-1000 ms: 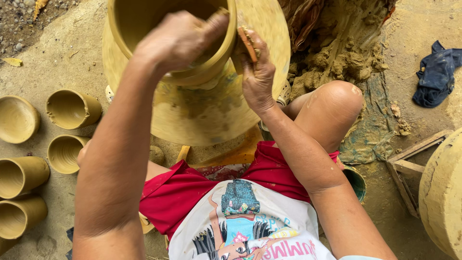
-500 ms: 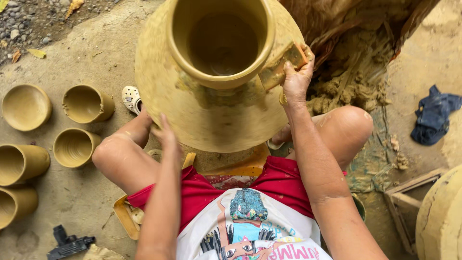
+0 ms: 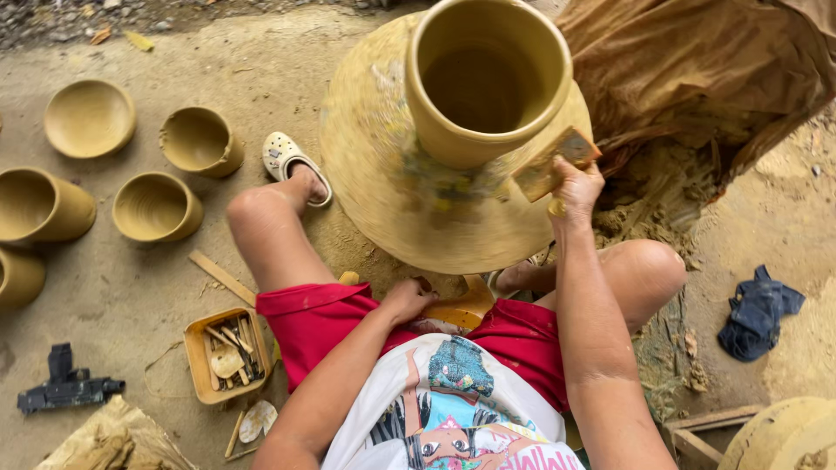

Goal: The person smooths the interior and exterior of a clay pot on a rotating potter's wheel using a wet sponge and then attaches a small handle to the side of the pot.

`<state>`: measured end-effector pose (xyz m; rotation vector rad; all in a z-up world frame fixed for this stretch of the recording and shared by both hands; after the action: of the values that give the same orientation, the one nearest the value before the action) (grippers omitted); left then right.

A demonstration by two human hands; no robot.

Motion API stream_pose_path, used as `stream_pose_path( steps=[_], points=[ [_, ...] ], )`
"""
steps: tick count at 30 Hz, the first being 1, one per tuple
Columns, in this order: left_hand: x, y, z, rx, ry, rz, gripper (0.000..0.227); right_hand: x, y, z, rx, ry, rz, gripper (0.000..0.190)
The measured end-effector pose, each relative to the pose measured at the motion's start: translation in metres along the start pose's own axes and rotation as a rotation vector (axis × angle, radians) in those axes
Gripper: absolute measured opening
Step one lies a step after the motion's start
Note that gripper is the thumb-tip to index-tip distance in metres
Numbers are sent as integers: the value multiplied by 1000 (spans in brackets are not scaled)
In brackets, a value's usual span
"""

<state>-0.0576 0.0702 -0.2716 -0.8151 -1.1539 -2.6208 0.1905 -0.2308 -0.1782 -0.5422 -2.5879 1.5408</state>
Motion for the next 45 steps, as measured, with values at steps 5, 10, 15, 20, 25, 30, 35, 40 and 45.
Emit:
stream_pose_path(
  steps=[5,10,15,20,25,30,35,40,45],
  points=[
    [-11,-11,-12,-110,-72,3,58,7,1,-7,-216,50,-70,37],
    [-10,-12,-13,-98,-44,-74,60,3,6,-6,-177,98,-125,38],
    [-12,-11,-13,-85,-28,-74,61,-1,16,0,-83,74,-110,45],
    [-10,-6,-11,-107,-45,-47,61,-3,13,-2,-58,96,-103,49],
    [-8,0,-9,-91,-54,-42,59,1,2,-9,18,96,-112,42],
    [-7,3,-8,-82,-68,-40,59,-4,11,-4,8,72,-132,30],
    [-5,5,-5,-75,-74,-37,58,-2,10,-9,96,102,-37,28],
    [-8,1,-9,-96,-65,-41,58,-1,8,-15,-6,96,46,29],
    [-15,-4,-14,-95,-61,-68,58,-11,23,-2,30,105,45,26]
  ],
)
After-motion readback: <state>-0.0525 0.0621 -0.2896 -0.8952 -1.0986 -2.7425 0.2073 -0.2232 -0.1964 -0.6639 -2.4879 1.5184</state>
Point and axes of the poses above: each hand's wrist, its own x-axis away from the middle knuckle, its own z-axis out of the back of the hand, y = z × x, the point moved 1 cm from there along -x, towards the middle knuckle, and after that the axes turned 8 degrees about z, right-handed, at the moved point
